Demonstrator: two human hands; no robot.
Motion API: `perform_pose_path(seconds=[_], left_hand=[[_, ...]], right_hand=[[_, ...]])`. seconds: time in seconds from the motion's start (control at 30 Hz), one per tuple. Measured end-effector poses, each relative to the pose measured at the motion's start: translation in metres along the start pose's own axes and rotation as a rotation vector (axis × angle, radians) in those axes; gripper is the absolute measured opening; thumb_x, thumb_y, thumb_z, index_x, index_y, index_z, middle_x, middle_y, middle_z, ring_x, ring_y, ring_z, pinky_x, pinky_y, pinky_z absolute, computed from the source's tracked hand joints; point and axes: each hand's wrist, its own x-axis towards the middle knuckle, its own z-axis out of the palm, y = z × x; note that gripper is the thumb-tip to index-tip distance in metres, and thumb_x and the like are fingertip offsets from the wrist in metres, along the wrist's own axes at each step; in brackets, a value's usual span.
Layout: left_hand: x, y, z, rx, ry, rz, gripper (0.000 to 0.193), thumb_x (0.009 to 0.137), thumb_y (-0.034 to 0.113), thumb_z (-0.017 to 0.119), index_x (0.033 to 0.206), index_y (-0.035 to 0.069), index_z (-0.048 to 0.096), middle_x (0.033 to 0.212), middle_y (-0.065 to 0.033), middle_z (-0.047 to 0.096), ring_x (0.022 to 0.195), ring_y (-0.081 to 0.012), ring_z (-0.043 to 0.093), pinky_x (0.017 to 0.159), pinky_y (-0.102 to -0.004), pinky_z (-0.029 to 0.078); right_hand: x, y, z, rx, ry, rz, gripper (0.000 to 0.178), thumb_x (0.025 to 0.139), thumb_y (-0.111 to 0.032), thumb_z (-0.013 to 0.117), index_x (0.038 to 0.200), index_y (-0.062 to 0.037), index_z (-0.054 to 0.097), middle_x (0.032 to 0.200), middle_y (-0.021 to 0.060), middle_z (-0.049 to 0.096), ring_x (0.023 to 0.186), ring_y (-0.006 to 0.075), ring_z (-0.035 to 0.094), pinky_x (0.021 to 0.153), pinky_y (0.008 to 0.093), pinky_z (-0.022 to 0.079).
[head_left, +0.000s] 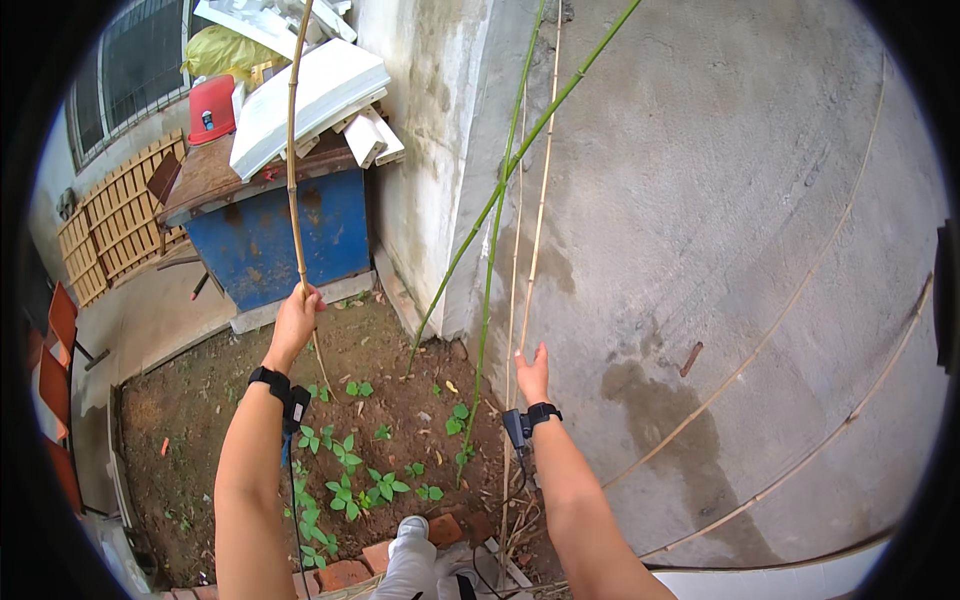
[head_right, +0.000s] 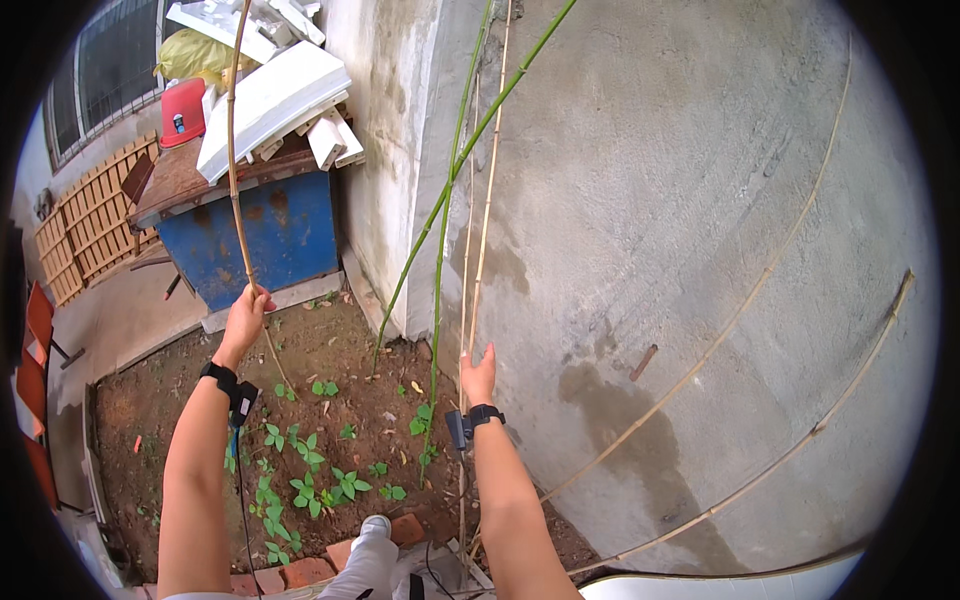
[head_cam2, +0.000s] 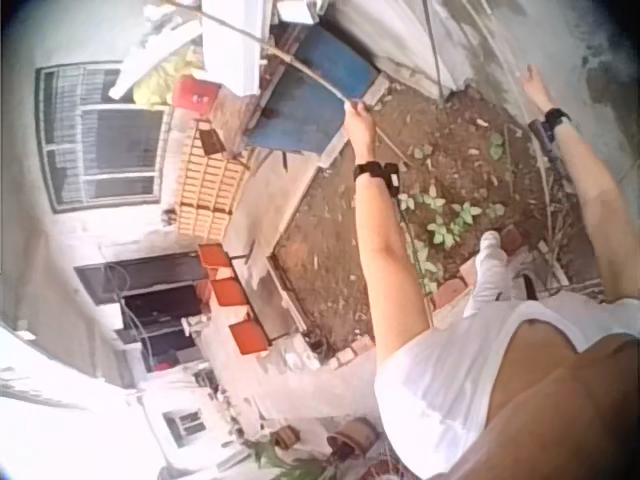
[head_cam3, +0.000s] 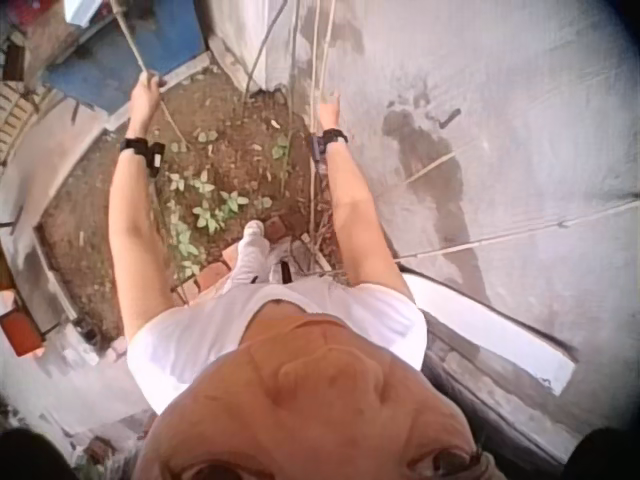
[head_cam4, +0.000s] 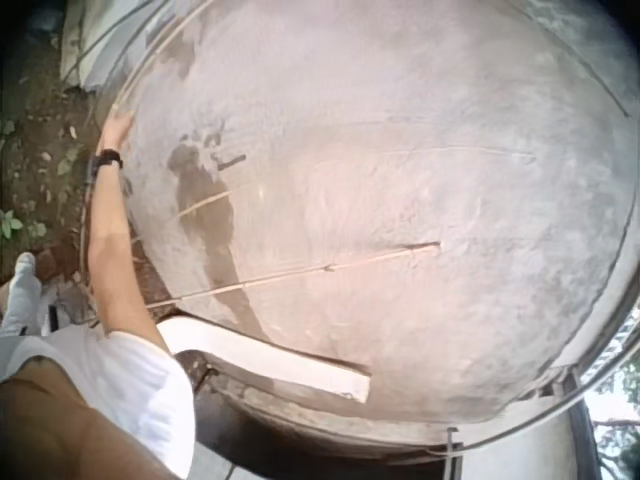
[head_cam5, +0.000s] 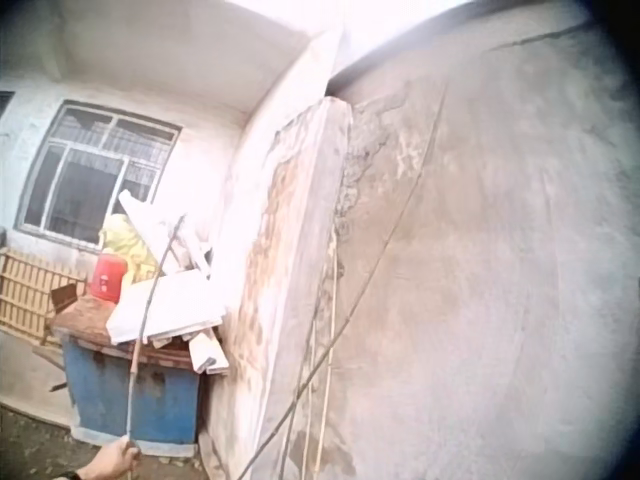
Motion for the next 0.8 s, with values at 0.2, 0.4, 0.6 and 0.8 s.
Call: perform_pose_path(seconds=[0.2, 0.4, 0.6, 0.8], left_hand=[[0.011, -0.001, -0.007, 0.016, 0.015, -0.018, 0.01, 0.086, 0.013, 0.041, 0.086, 0.003, 0.045, 0.075, -0.0098, 0.061, 0.072, -0.0208, 0.059, 0.067, -0.0333, 0.044], [0.013, -0.003, -0.007, -0.035, 0.026, 0.024, 0.01, 0.085, 0.011, 0.041, 0.086, 0.003, 0.045, 0.072, -0.0102, 0.061, 0.071, -0.0207, 0.06, 0.065, -0.0322, 0.045], [0.009, -0.018, -0.005, -0.047, 0.043, 0.025, 0.01, 0.086, 0.011, 0.039, 0.084, 0.003, 0.046, 0.072, -0.009, 0.059, 0.067, -0.0178, 0.058, 0.063, -0.0315, 0.045], [0.024, -0.069, -0.031, -0.059, 0.085, -0.018, 0.017, 0.087, 0.018, 0.042, 0.088, 0.003, 0.05, 0.076, -0.0099, 0.062, 0.074, -0.0191, 0.061, 0.065, -0.0303, 0.047]], right_hand=[[0.029, -0.031, 0.025, 0.3, -0.232, 0.243, 0.037, 0.083, -0.024, 0.052, 0.111, -0.0005, 0.047, 0.087, 0.0142, 0.059, 0.081, 0.0219, 0.055, 0.074, 0.0317, 0.042], [-0.01, -0.027, -0.027, 0.463, -0.04, 0.098, 0.021, 0.089, -0.023, 0.043, 0.09, -0.0044, 0.054, 0.062, 0.0008, 0.049, 0.051, 0.0084, 0.044, 0.048, 0.0241, 0.039], [-0.056, -0.061, -0.112, 0.526, -0.051, 0.133, 0.021, 0.091, -0.022, 0.04, 0.087, -0.0041, 0.05, 0.059, -0.0014, 0.045, 0.05, 0.0059, 0.043, 0.045, 0.02, 0.038], [-0.105, -0.086, -0.178, 0.497, 0.094, 0.046, 0.026, 0.093, -0.024, 0.037, 0.094, -0.003, 0.051, 0.061, -0.0003, 0.046, 0.051, 0.0048, 0.04, 0.047, 0.0183, 0.033]])
